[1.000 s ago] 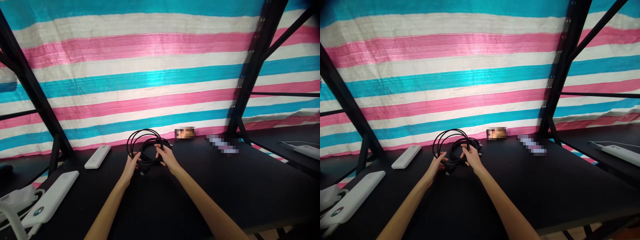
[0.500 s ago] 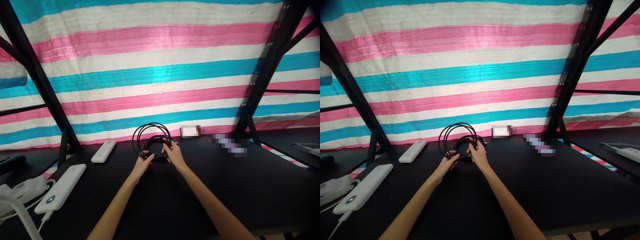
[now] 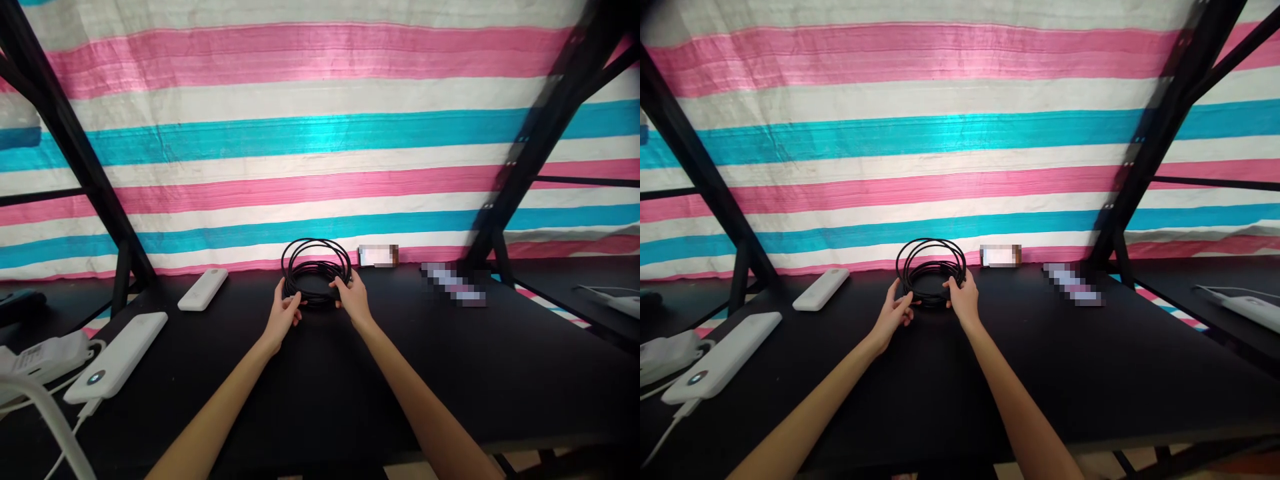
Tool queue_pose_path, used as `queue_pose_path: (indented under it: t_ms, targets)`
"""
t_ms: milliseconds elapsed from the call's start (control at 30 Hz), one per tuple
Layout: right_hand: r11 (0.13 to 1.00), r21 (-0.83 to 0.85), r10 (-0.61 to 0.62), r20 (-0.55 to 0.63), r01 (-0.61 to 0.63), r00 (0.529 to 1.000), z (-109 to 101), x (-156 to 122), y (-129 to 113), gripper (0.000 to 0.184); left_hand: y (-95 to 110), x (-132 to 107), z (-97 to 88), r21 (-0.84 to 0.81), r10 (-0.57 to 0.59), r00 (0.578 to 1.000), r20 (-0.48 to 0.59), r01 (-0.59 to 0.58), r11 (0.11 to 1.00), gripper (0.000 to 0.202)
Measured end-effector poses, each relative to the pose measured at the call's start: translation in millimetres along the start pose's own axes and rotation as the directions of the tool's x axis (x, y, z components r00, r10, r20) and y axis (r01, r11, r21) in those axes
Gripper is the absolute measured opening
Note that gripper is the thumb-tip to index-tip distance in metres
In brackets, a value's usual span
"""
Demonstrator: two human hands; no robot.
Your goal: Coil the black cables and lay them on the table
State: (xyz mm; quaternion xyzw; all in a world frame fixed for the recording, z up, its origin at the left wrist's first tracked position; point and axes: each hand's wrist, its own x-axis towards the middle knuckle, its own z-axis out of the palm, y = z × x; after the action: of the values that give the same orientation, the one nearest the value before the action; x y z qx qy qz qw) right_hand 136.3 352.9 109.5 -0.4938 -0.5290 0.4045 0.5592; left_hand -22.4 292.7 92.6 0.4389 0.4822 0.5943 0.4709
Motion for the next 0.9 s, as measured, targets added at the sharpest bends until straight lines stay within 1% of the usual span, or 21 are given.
queue_pose_path:
  t_ms: [67, 167, 233, 267, 367, 433, 533, 633, 700, 800, 900]
  targets:
    - [0.998, 0.001, 0.061, -0.007, -0.061, 0.998, -2, 6, 5, 0.029, -2, 1, -1.0, 0.046, -0.02, 1.0, 0.023, 0.019, 0.999, 0.093]
    - [0.99, 0.025, 0.138, -0.003, -0.138, 0.99, -4, 12, 10, 0.018, -1, 0, -1.9, 0.082, -0.083, 0.996, 0.039, 0.079, 0.994, 0.097]
    - [0.988, 0.051, 0.147, 0.021, -0.148, 0.989, -4, 13, 9, 0.014, 3, -1, -2.4, 0.054, -0.119, 0.992, 0.036, 0.117, 0.992, 0.095]
    - [0.988, 0.065, 0.138, 0.044, -0.141, 0.989, -4, 12, 7, 0.014, 6, -2, -2.9, 0.033, -0.129, 0.991, 0.038, 0.128, 0.991, 0.091]
    - [0.989, 0.087, 0.104, 0.153, -0.118, 0.983, -5, 9, 1, 0.02, 18, -2, -7.3, -0.005, -0.127, 0.991, 0.031, 0.127, 0.992, 0.074]
    - [0.99, 0.077, 0.096, 0.245, -0.118, 0.965, -4, 5, -3, 0.027, 25, -1, -12.8, -0.021, -0.101, 0.995, -0.014, 0.1, 0.995, 0.067]
    - [0.991, 0.021, 0.111, 0.392, -0.129, 0.913, -5, 0, -6, 0.04, 29, 3, -23.5, -0.04, -0.063, 0.988, -0.142, 0.058, 0.998, 0.058]
    - [0.993, -0.05, 0.12, 0.513, -0.11, 0.85, -6, -4, -8, 0.041, 26, 6, -33.5, -0.003, -0.025, 0.974, -0.226, 0.025, 1.0, 0.054]
    - [0.993, -0.079, 0.116, 0.551, -0.087, 0.826, -7, -5, -10, 0.04, 25, 7, -37.9, 0.043, 0.006, 0.972, -0.236, 0.004, 0.999, 0.052]
    - [0.991, -0.102, 0.129, 0.575, -0.086, 0.808, -8, -5, -13, 0.04, 26, 6, -40.5, 0.113, 0.052, 0.971, -0.233, -0.026, 0.993, 0.049]
    - [0.989, -0.106, 0.144, 0.575, -0.101, 0.806, -7, -7, -15, 0.046, 29, 4, -39.2, 0.141, 0.055, 0.977, -0.208, -0.025, 0.99, 0.054]
